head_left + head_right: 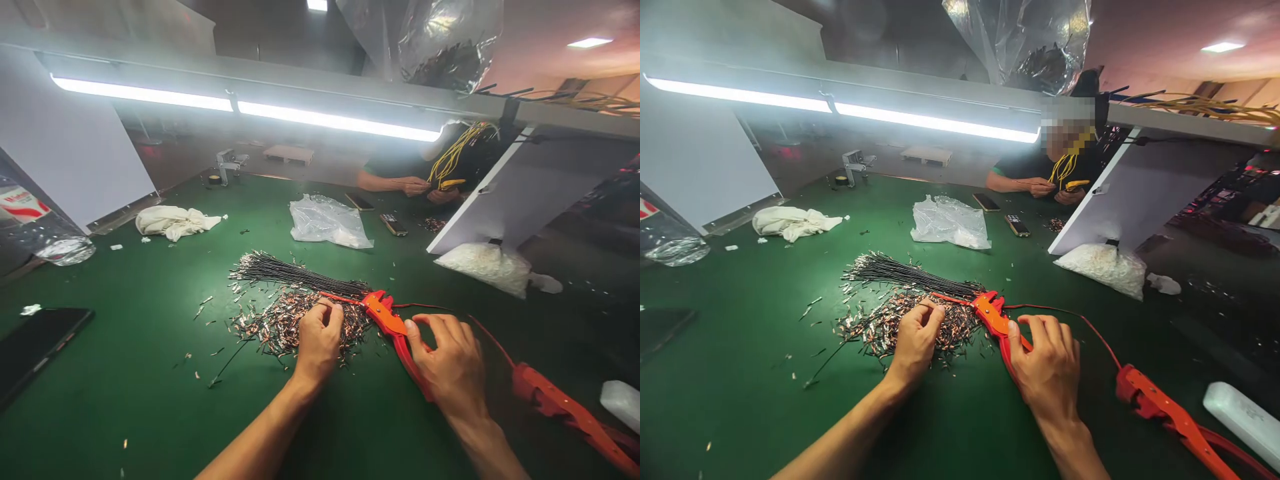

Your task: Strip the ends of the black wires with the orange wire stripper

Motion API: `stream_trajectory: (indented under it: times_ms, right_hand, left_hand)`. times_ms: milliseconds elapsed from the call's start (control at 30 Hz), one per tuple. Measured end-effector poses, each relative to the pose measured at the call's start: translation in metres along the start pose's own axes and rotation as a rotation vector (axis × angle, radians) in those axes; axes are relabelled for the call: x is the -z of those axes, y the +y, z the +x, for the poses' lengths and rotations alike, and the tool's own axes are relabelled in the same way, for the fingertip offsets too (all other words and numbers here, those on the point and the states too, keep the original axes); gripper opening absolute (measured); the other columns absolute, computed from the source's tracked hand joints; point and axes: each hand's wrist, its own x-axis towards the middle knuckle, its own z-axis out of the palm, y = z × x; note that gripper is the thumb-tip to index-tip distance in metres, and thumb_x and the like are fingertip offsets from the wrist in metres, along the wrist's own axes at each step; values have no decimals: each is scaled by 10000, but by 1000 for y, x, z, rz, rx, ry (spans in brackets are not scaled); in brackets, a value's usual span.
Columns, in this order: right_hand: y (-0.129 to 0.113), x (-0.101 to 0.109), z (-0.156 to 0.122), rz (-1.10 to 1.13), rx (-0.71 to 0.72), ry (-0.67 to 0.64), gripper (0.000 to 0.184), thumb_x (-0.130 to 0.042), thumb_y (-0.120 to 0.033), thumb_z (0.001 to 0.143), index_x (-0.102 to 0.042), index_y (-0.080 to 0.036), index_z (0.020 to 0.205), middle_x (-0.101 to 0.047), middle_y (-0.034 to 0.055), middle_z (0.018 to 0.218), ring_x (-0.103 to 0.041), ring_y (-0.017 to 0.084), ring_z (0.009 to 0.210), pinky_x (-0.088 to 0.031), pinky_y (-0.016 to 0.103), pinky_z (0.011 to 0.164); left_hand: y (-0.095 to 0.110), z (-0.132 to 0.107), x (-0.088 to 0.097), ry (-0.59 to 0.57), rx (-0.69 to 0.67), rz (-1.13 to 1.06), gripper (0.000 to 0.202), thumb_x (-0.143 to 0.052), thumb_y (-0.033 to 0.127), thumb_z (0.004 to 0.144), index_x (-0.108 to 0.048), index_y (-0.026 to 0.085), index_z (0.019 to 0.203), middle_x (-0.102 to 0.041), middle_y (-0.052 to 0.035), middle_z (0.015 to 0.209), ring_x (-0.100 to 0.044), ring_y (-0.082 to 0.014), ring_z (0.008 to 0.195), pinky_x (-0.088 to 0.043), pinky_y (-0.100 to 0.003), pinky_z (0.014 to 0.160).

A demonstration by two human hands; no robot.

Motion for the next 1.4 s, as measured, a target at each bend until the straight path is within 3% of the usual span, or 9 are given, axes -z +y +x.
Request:
stream_trajectory:
  times_ms: [300,433,767,1000,1200,1300,1400]
  right_hand:
    - [-1,1,4,47,32,61,239,-501,-362,926,-650,-192,849,-648,76,844,-570,273,809,-417,379,761]
    - [-2,1,5,69,48,79,224,-524,-334,927,-596,-201,762,-621,63,787,-554,254,760,-424,374,752]
    - [-5,2,10,126,148,146,212,-562,-250,931,-571,-194,727,-599,57,758,-534,227,724,-440,366,700]
    - [-12,10,14,102,249,229,148,-596,-210,920,-598,-166,779,-618,84,810,-574,234,755,-460,390,724]
    - [-34,38,22,94,418,144,63,-588,-205,927,-621,-153,939,-614,114,955,-604,237,819,-504,375,706]
    - [-39,69,-6,124,397,91,132,-601,-254,919,-626,-178,1024,-599,127,1073,-632,243,884,-546,382,739]
    - [-42,99,-73,222,265,123,223,-659,-247,874,-652,-280,1094,-623,88,1109,-653,262,907,-576,401,694]
  left_hand:
    - [-3,-2,1,59,-121,134,317,-453,383,869,-512,196,619,-461,27,583,-392,-92,487,-298,-226,490]
    - [-6,-3,2,97,-187,203,329,-448,357,889,-480,204,600,-473,22,578,-395,-90,476,-292,-227,489]
    - [-5,-8,3,97,-353,320,327,-427,239,919,-410,211,594,-415,45,555,-369,-76,438,-283,-235,484]
    - [-2,-13,-1,51,-445,314,331,-421,179,932,-397,216,604,-418,48,555,-412,-77,459,-326,-214,505]
    - [-5,-19,-7,-8,-531,318,288,-413,162,940,-501,199,668,-495,38,576,-468,-76,478,-360,-203,529]
    - [-6,-19,-8,-15,-539,335,297,-407,157,943,-509,197,667,-514,32,579,-466,-78,477,-354,-210,531]
    - [-8,-18,-9,-6,-532,349,315,-412,173,942,-489,201,637,-513,31,570,-449,-81,465,-334,-221,523]
